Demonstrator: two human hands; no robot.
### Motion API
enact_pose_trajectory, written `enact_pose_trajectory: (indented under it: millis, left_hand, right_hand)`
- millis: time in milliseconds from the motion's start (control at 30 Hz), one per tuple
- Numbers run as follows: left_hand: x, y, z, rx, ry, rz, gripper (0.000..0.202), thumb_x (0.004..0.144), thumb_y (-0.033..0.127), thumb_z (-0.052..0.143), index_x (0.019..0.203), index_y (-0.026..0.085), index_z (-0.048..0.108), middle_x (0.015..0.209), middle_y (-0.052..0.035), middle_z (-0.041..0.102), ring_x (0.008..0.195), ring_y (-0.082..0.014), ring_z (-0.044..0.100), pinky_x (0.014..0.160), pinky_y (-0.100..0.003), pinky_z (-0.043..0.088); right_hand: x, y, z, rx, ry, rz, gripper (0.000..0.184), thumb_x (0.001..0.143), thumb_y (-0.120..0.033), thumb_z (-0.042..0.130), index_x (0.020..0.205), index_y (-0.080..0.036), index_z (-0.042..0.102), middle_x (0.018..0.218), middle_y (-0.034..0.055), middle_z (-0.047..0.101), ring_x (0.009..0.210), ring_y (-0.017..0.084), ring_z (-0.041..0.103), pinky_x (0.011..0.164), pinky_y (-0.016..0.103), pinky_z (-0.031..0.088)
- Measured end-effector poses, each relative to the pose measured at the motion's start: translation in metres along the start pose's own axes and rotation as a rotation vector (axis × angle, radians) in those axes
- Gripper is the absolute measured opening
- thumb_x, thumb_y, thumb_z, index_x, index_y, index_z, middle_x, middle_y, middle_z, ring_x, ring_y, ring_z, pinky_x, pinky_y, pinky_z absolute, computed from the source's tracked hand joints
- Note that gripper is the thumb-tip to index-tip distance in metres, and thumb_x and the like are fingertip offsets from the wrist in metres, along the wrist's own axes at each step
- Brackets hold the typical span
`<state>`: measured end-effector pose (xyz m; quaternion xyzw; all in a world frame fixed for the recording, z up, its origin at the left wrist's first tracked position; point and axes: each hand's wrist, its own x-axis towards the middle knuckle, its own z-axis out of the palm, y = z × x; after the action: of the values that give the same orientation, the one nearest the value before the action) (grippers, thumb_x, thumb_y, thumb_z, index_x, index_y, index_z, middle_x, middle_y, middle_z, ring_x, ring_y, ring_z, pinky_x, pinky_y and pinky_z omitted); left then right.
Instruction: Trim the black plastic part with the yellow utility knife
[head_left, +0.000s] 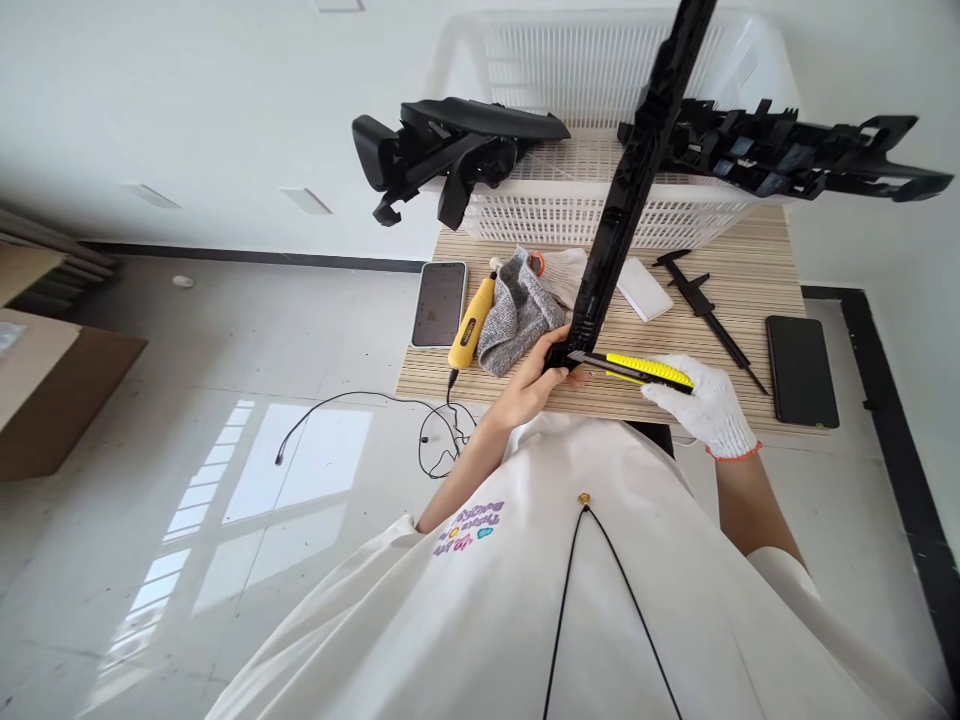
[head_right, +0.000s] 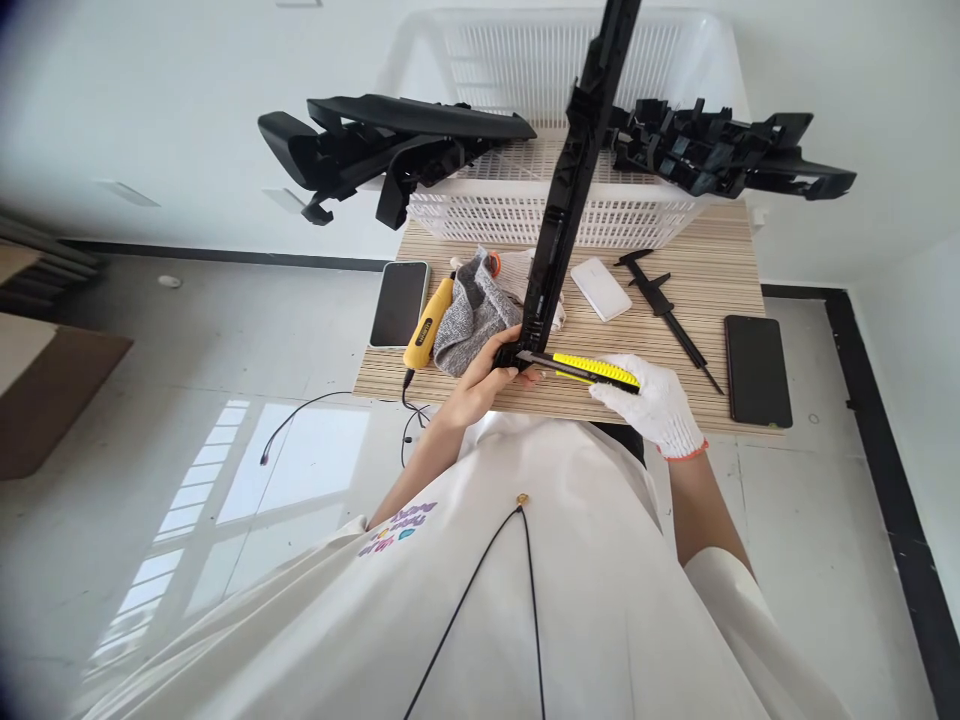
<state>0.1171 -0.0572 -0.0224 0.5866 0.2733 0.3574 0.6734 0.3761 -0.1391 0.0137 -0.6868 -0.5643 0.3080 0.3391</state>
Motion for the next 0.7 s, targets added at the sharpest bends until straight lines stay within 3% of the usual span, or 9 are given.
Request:
enact_pose_trajectory:
  millis: [100, 200, 333, 433, 533, 633, 700]
  left_hand:
    - [0.0004, 0.0008, 0.0016, -0.003, 0.029, -0.008, 0.061, 0.094, 0.033, 0.053, 0.150, 0.020, 0.033, 0.113, -0.0099, 0.071, 0.104, -0.0259, 0.070, 0.092, -0.046, 0.057]
    - [0.0013, 0.0020, 0.0027, -0.013, 0.041, 0.010, 0.061, 0.093, 0.035, 0.053, 0.150, 0.022, 0.035, 0.124, -0.0108, 0.066, 0.108, -0.0272, 0.069, 0.092, -0.046, 0.057]
    - [0.0004, 0.0041, 0.0038, -0.058, 0.041, 0.029, 0.060, 0.091, 0.030, 0.054, 0.149, 0.025, 0.039, 0.141, -0.0108, 0.055, 0.108, -0.0265, 0.069, 0.092, -0.046, 0.058]
    - [-0.0005, 0.0055, 0.0042, -0.081, 0.049, 0.028, 0.062, 0.088, 0.028, 0.054, 0.149, 0.028, 0.041, 0.147, -0.0097, 0.050, 0.102, -0.0245, 0.070, 0.091, -0.046, 0.058]
    - [-0.0003, 0.0066, 0.0041, -0.099, 0.043, 0.022, 0.066, 0.086, 0.027, 0.052, 0.151, 0.027, 0.038, 0.140, -0.0098, 0.055, 0.091, -0.0207, 0.070, 0.089, -0.046, 0.058]
    - [0.0004, 0.0079, 0.0039, -0.103, 0.061, 0.029, 0.066, 0.084, 0.025, 0.052, 0.149, 0.026, 0.041, 0.136, -0.0093, 0.057, 0.079, -0.0154, 0.066, 0.081, -0.040, 0.057]
    - [0.0006, 0.0090, 0.0039, -0.097, 0.086, 0.030, 0.065, 0.082, 0.025, 0.053, 0.147, 0.027, 0.044, 0.136, -0.0081, 0.056, 0.074, -0.0126, 0.061, 0.076, -0.036, 0.055]
  right_hand:
    - [-0.0001, -0.0031, 0.0005, 0.053, 0.026, 0.012, 0.039, 0.079, -0.042, 0.074, 0.114, -0.024, 0.072, 0.101, 0.0033, 0.077, 0.094, 0.025, 0.072, 0.087, 0.039, 0.058]
    - [0.0009, -0.0051, 0.0031, 0.064, -0.030, -0.020, 0.038, 0.077, -0.040, 0.076, 0.112, -0.025, 0.074, 0.105, 0.0028, 0.077, 0.095, 0.025, 0.072, 0.088, 0.040, 0.058]
    - [0.0029, -0.0058, 0.0058, 0.115, 0.019, 0.015, 0.038, 0.078, -0.039, 0.075, 0.113, -0.024, 0.073, 0.101, 0.0028, 0.077, 0.088, 0.023, 0.072, 0.081, 0.036, 0.059]
    - [0.0037, -0.0050, 0.0056, 0.112, -0.031, 0.010, 0.038, 0.075, -0.038, 0.077, 0.110, -0.023, 0.074, 0.097, 0.0033, 0.076, 0.085, 0.022, 0.072, 0.077, 0.034, 0.059]
    - [0.0037, -0.0044, 0.0049, 0.152, 0.046, 0.068, 0.038, 0.078, -0.039, 0.073, 0.112, -0.020, 0.072, 0.086, 0.0031, 0.075, 0.071, 0.019, 0.069, 0.064, 0.032, 0.057]
    - [0.0025, -0.0047, 0.0048, 0.174, -0.015, 0.056, 0.039, 0.073, -0.037, 0.077, 0.108, -0.020, 0.074, 0.087, 0.0037, 0.075, 0.070, 0.018, 0.067, 0.059, 0.029, 0.055]
    - [0.0013, -0.0054, 0.0051, 0.216, 0.012, 0.088, 0.040, 0.073, -0.038, 0.076, 0.109, -0.020, 0.073, 0.078, 0.0019, 0.072, 0.058, 0.015, 0.062, 0.049, 0.026, 0.049]
